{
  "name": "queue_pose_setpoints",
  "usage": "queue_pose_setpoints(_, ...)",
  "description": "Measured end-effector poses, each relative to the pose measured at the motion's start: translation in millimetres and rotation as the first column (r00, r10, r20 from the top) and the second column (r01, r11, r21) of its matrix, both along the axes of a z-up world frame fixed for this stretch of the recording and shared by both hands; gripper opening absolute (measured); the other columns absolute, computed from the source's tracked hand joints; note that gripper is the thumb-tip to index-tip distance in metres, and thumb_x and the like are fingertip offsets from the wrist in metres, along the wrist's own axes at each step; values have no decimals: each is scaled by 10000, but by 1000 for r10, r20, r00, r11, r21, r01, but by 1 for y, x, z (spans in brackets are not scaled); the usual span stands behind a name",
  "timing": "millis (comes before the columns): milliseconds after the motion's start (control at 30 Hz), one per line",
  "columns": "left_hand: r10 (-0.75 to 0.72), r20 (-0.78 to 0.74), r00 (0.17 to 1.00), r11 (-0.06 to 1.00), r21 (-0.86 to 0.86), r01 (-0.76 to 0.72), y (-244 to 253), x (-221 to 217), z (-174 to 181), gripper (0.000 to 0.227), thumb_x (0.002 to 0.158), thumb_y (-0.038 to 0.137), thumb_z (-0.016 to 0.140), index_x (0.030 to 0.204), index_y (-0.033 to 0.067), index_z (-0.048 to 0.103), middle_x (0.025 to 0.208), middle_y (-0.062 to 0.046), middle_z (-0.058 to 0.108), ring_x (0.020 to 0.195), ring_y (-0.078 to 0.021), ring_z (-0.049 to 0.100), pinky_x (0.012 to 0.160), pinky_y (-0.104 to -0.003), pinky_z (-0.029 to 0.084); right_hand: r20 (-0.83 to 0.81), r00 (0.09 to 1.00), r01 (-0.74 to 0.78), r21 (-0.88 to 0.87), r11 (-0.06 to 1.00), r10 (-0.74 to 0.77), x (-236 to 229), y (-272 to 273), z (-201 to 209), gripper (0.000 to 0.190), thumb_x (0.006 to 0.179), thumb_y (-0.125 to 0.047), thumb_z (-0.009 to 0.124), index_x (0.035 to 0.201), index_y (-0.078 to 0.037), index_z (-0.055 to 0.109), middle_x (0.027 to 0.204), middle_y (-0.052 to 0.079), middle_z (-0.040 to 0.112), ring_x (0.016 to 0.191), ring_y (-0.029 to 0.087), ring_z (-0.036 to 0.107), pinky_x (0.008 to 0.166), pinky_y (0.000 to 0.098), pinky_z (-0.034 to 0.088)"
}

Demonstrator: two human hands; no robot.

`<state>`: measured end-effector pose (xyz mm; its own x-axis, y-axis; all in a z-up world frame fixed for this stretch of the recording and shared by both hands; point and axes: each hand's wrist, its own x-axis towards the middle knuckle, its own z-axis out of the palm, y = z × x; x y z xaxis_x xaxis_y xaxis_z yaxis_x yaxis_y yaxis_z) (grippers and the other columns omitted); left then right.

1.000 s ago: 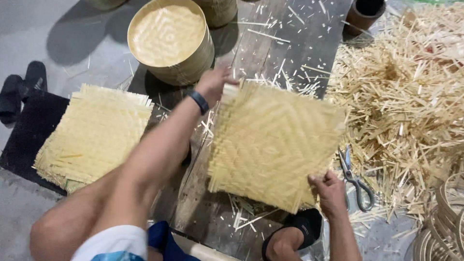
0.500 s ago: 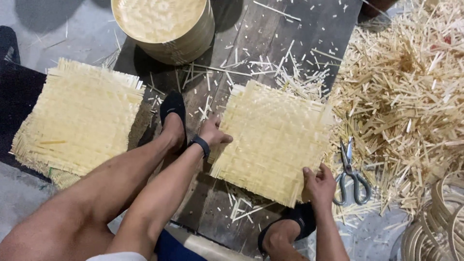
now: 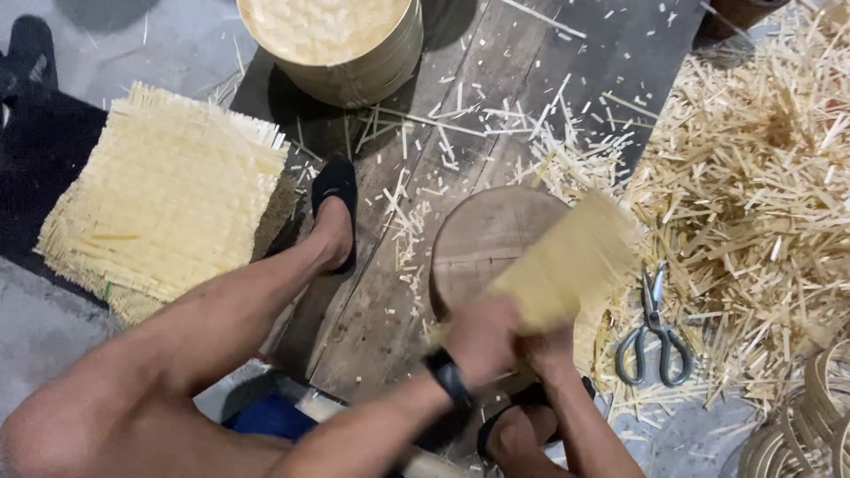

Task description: Assembling and trimming bamboo steamer baskets.

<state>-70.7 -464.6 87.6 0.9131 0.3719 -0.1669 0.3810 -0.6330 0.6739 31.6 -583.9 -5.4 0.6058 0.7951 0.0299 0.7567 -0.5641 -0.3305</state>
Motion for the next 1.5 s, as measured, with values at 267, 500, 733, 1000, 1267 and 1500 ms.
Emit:
queue_pose_setpoints(267,369,124,921,929,-20,-369,49,-6,-38,112,855,64,671,962,77,702,870,-133,710,811,-295,676,733,-445,552,-18,1000,-5,23,1000,5,-10,-2,4,507,945,-405,548,1374,-137,511,1515,178,446,1444,406,361,1191,563,236)
queue_pose_setpoints(500,636,-150,757,675,-369,-639,151,-2,-137,359,597,54,902,760,-5,588,700,-12,531,670,-130,541,566,-363,504,58,998,-8,11,1000,7,-10,14,29,631,919,-435,601,1479,-157,511,1456,204,486,1378,431,386,1114,604,265)
queue_pose_setpoints(733,356,-287,889,832,-336,-442,180,-7,-170,363,708,234,940,916,14,740,727,-70,631,602,-169,541,501,-348,435,-90,981,187,210,960,-171,39,-70,-6,637,957,-350,627,1490,-30,485,1472,271,485,1376,457,421,1142,574,301)
queue_pose_setpoints(1000,429,-334,839,866,-111,-487,172,-2,-122,976,655,361,953,1439,-21,515,1244,-240,647,1074,-326,662,887,-436,572,492,341,936,-262,237,-801,103,-379,14,564,783,-288,827,1199,41,638,1273,307,507,1181,443,441,969,593,355)
queue_pose_setpoints(1267,480,-233,846,876,89,-473,161,9,-56,1042,700,371,949,1502,-24,414,1350,-293,559,1212,-403,574,997,-526,500,530,555,820,-223,527,-641,73,-461,18,87,994,-130,702,1080,-121,696,1035,102,657,990,270,616,850,439,495)
queue_pose_setpoints(1500,204,463,862,978,-51,-204,101,53,31,831,836,342,874,1497,49,465,1445,-184,589,1271,-305,604,1015,-435,535,453,775,426,138,894,-440,62,-287,225,123,951,-94,731,1062,-108,678,947,102,722,884,280,679,816,415,555)
